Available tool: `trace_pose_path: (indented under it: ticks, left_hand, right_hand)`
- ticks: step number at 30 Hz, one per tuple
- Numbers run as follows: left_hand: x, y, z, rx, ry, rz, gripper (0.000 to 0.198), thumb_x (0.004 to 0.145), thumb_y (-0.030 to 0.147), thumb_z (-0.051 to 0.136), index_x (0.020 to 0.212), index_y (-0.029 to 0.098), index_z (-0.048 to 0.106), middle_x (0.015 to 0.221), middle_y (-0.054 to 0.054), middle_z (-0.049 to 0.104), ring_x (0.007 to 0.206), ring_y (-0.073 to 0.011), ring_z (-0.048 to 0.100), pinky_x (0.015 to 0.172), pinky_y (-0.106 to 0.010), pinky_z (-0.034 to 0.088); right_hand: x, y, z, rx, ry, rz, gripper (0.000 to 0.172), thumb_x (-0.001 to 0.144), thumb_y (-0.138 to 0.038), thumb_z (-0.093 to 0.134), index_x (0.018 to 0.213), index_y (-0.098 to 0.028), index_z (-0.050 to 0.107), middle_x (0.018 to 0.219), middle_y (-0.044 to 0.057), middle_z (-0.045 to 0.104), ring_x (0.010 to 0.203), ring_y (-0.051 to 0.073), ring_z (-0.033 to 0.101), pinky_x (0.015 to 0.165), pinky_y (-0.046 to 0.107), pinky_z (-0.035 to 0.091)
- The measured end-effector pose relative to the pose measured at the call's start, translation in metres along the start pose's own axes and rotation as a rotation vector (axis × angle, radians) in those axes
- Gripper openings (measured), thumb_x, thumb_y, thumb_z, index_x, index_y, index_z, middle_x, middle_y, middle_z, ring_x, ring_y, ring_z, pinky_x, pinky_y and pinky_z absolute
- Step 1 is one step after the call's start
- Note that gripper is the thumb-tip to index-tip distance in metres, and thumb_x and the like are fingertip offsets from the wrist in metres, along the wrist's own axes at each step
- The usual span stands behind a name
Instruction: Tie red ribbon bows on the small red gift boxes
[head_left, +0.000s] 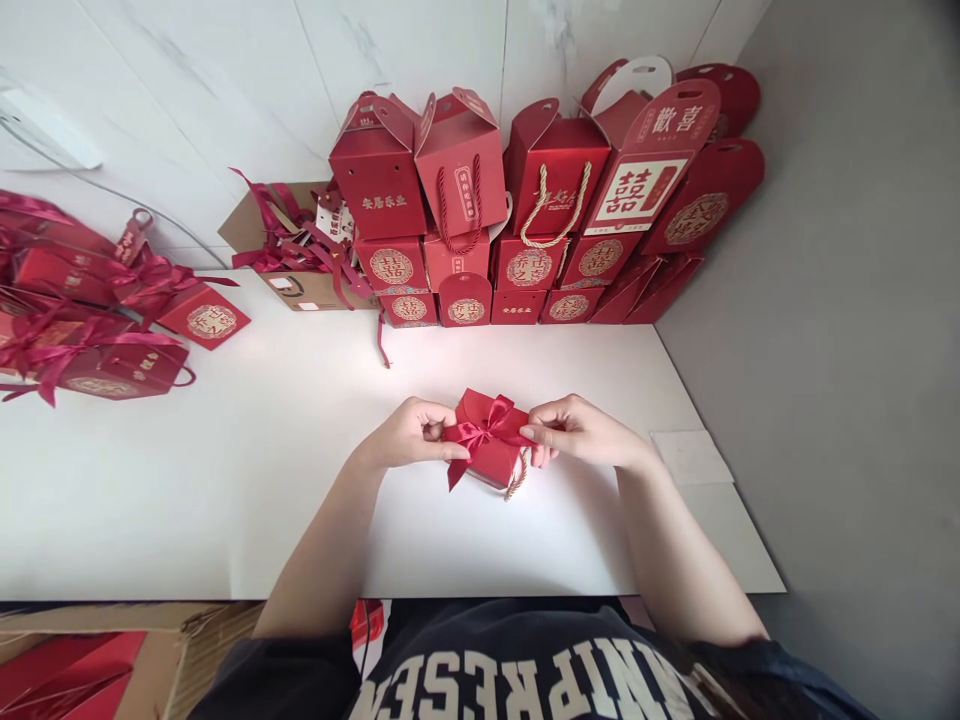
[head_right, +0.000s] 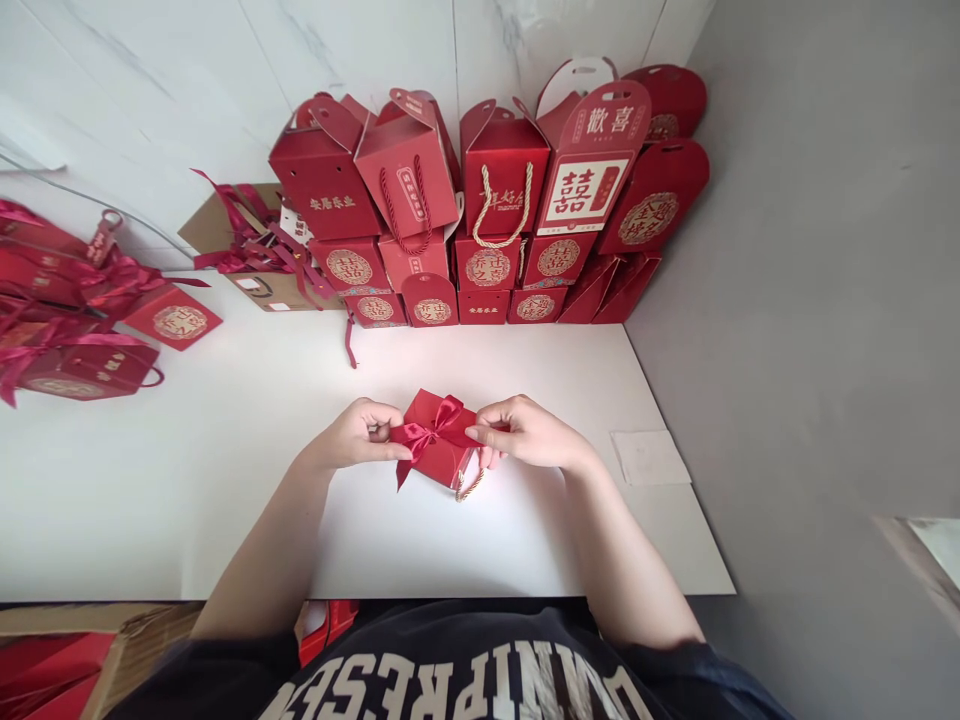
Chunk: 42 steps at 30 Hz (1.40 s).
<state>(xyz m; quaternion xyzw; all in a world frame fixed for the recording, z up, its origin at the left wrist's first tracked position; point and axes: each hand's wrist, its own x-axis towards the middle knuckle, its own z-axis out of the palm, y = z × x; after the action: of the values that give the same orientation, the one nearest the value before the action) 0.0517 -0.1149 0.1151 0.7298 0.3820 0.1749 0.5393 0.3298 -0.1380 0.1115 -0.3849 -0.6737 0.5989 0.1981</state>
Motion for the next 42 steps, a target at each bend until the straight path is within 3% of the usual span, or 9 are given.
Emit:
trace_pose_path:
  ticks: [8, 13, 17, 25, 30, 32, 37, 39, 42]
  left_hand:
    - [0.001, -0.004, 0.001, -0.020, -0.001, -0.031, 0.028, 0.073, 0.036, 0.072, 0.066, 0.014, 0.056, 0.057, 0.006, 0.031, 0.052, -0.0056, 0.024, 0.048, -0.021, 0.019]
    - [0.002, -0.002, 0.002, -0.062, -0.010, -0.039, 0.026, 0.072, 0.037, 0.072, 0.070, 0.013, 0.061, 0.056, 0.005, 0.037, 0.051, -0.0060, 0.031, 0.048, -0.020, 0.023]
    - [0.002, -0.001, 0.002, -0.095, -0.025, -0.047, 0.025, 0.071, 0.035, 0.072, 0.070, 0.013, 0.061, 0.058, 0.005, 0.042, 0.050, -0.0057, 0.030, 0.047, -0.020, 0.024]
    - [0.003, -0.001, 0.001, -0.109, -0.068, -0.040, 0.023, 0.073, 0.033, 0.070, 0.069, 0.014, 0.059, 0.058, 0.005, 0.042, 0.051, -0.0053, 0.026, 0.048, -0.021, 0.021]
    - [0.004, 0.000, 0.001, -0.128, -0.042, -0.040, 0.025, 0.077, 0.038, 0.067, 0.072, 0.013, 0.062, 0.063, 0.002, 0.052, 0.054, -0.0072, 0.037, 0.050, -0.022, 0.029]
    - [0.004, 0.000, 0.001, -0.174, -0.035, -0.056, 0.030, 0.080, 0.040, 0.064, 0.068, 0.013, 0.060, 0.060, 0.001, 0.051, 0.052, -0.0073, 0.039, 0.050, -0.022, 0.030]
    - [0.002, -0.001, 0.003, -0.201, -0.014, -0.075, 0.037, 0.086, 0.042, 0.058, 0.061, 0.016, 0.050, 0.042, 0.007, 0.035, 0.042, -0.0055, 0.028, 0.045, -0.022, 0.023]
    - [0.002, -0.001, 0.003, -0.202, 0.036, -0.059, 0.037, 0.087, 0.042, 0.057, 0.061, 0.016, 0.049, 0.041, 0.007, 0.038, 0.041, -0.0057, 0.031, 0.045, -0.021, 0.026]
    - [0.002, -0.003, 0.003, -0.219, 0.113, -0.044, 0.038, 0.087, 0.042, 0.056, 0.060, 0.017, 0.047, 0.041, 0.006, 0.041, 0.040, -0.0061, 0.035, 0.047, -0.021, 0.029]
  right_hand:
    - [0.001, 0.002, -0.001, -0.062, 0.000, -0.070, 0.033, 0.091, -0.036, 0.053, 0.071, -0.015, 0.069, 0.069, 0.002, 0.070, 0.066, 0.014, 0.061, 0.066, 0.025, 0.047]
    - [0.001, 0.002, -0.003, -0.062, -0.006, -0.095, 0.034, 0.091, -0.034, 0.053, 0.067, -0.015, 0.067, 0.063, 0.001, 0.066, 0.058, 0.011, 0.055, 0.058, 0.024, 0.042]
    - [-0.002, 0.002, -0.006, -0.026, -0.032, -0.083, 0.034, 0.092, -0.036, 0.052, 0.072, -0.015, 0.071, 0.071, 0.004, 0.071, 0.066, 0.015, 0.062, 0.065, 0.026, 0.048]
    - [-0.006, 0.005, -0.015, 0.013, -0.112, 0.042, 0.039, 0.088, -0.051, 0.056, 0.074, -0.016, 0.068, 0.070, 0.005, 0.072, 0.068, 0.017, 0.069, 0.064, 0.027, 0.051]
    - [-0.015, 0.011, -0.030, -0.004, -0.179, 0.221, 0.042, 0.082, -0.056, 0.061, 0.071, -0.016, 0.066, 0.069, 0.006, 0.071, 0.063, 0.017, 0.066, 0.059, 0.027, 0.050]
    - [-0.019, 0.010, -0.033, -0.083, -0.070, 0.232, 0.042, 0.082, -0.057, 0.060, 0.074, -0.017, 0.067, 0.069, 0.006, 0.070, 0.061, 0.016, 0.064, 0.058, 0.027, 0.048]
    - [-0.017, -0.008, -0.011, -0.534, 0.677, 0.017, 0.036, 0.093, -0.051, 0.047, 0.082, -0.021, 0.064, 0.061, 0.002, 0.061, 0.052, 0.015, 0.050, 0.055, 0.031, 0.037]
    - [-0.012, -0.016, 0.008, -0.595, 0.704, -0.160, 0.031, 0.095, -0.045, 0.046, 0.085, -0.022, 0.064, 0.068, 0.005, 0.063, 0.057, 0.017, 0.052, 0.057, 0.032, 0.039]
    - [-0.002, -0.022, 0.038, -0.708, 0.508, -0.486, 0.020, 0.092, -0.040, 0.055, 0.094, -0.023, 0.065, 0.086, 0.008, 0.068, 0.081, 0.023, 0.058, 0.072, 0.035, 0.043]
